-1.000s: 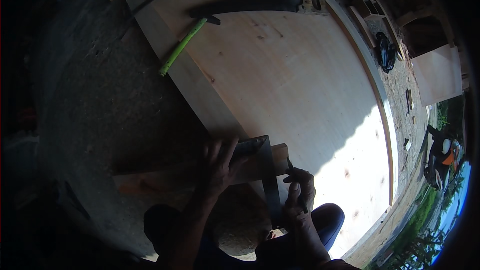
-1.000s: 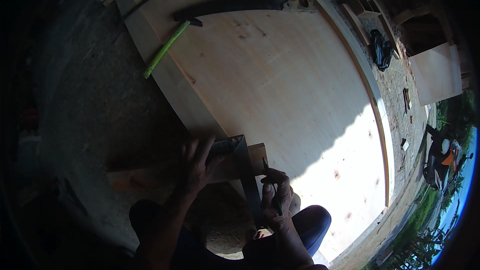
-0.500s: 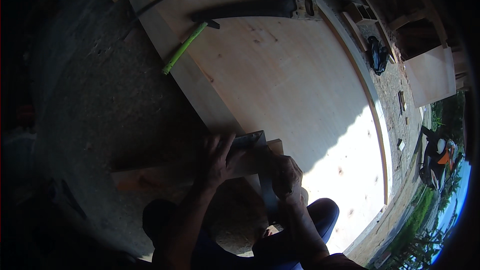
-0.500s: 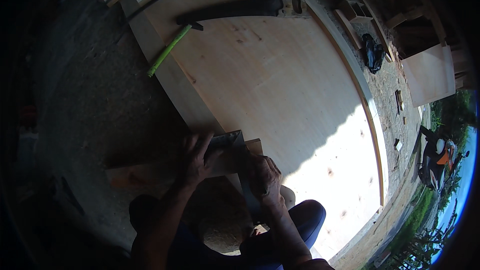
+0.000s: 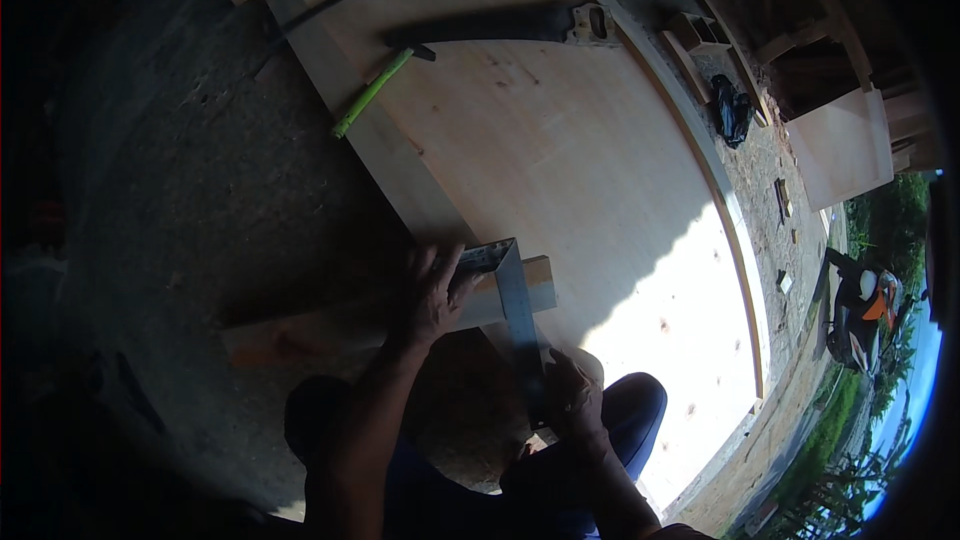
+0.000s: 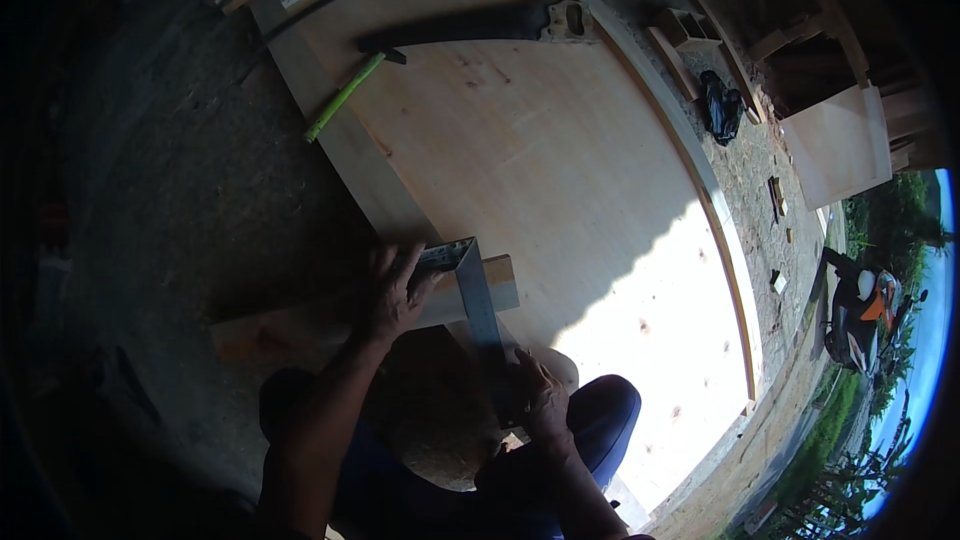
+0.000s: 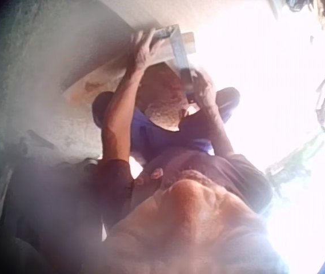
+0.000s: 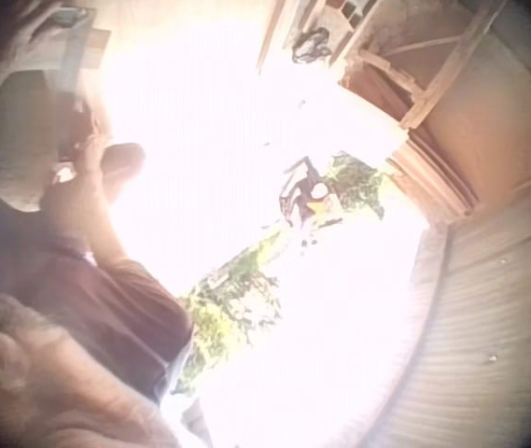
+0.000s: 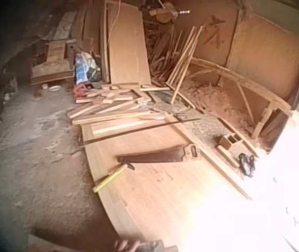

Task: The person assembles a wooden frame by hammering nails into a large plywood sheet to secure wooden strips. They use a hammer and a square tool to align and fasten the pieces, working on the ground in an outdoor workshop area.

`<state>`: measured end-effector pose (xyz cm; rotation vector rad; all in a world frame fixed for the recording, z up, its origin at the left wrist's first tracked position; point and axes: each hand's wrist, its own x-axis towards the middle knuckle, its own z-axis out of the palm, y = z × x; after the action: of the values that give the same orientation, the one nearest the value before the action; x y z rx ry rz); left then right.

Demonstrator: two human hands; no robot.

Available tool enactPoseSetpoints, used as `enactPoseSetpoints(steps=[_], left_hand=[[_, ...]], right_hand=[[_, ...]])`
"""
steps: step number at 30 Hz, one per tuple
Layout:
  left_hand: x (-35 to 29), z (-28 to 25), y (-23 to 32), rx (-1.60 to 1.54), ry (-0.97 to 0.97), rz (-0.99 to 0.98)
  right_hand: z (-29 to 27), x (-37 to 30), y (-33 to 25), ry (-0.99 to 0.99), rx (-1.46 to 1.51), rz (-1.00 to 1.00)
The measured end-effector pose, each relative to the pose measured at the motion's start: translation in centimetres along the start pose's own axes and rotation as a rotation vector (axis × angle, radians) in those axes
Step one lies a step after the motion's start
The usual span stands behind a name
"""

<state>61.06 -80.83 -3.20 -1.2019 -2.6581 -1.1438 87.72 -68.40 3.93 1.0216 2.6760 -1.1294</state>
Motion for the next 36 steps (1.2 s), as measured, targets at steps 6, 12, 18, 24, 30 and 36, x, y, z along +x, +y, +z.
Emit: enactPoseSetpoints(steps=[6, 12, 18, 24, 30, 36], left_hand=[[-0.5, 0.9, 0.0, 0.012, -0.009, -0.044], [-0.4, -0.6, 0.6, -0.044, 0.229, -0.015], [-0.8, -3.3, -1.8, -0.110, -0.212, 0.078], [-1.4, -6.7, -2.0, 0.006, -0.310, 0.052], [-1.6, -7.3, 0.4, 0.147, -0.132, 0.026], [1.6, -3.2, 2.2, 0.115, -0.239, -0.124]], right_hand=[[4.9, 2.0, 0.7, 0.157, 0.365, -0.110], [-1.5, 5.9, -4.5, 0.311, 0.635, 0.087], [-14.0, 7.9, 3.7, 0.469, 0.254, 0.048], [-13.9, 5.6, 10.2, 0.442, 0.221, 0.231], [-8.9, -1.7, 16.0, 0.466, 0.457, 0.193], [-6.0, -5.8, 29.5, 0.519, 0.351, -0.043]])
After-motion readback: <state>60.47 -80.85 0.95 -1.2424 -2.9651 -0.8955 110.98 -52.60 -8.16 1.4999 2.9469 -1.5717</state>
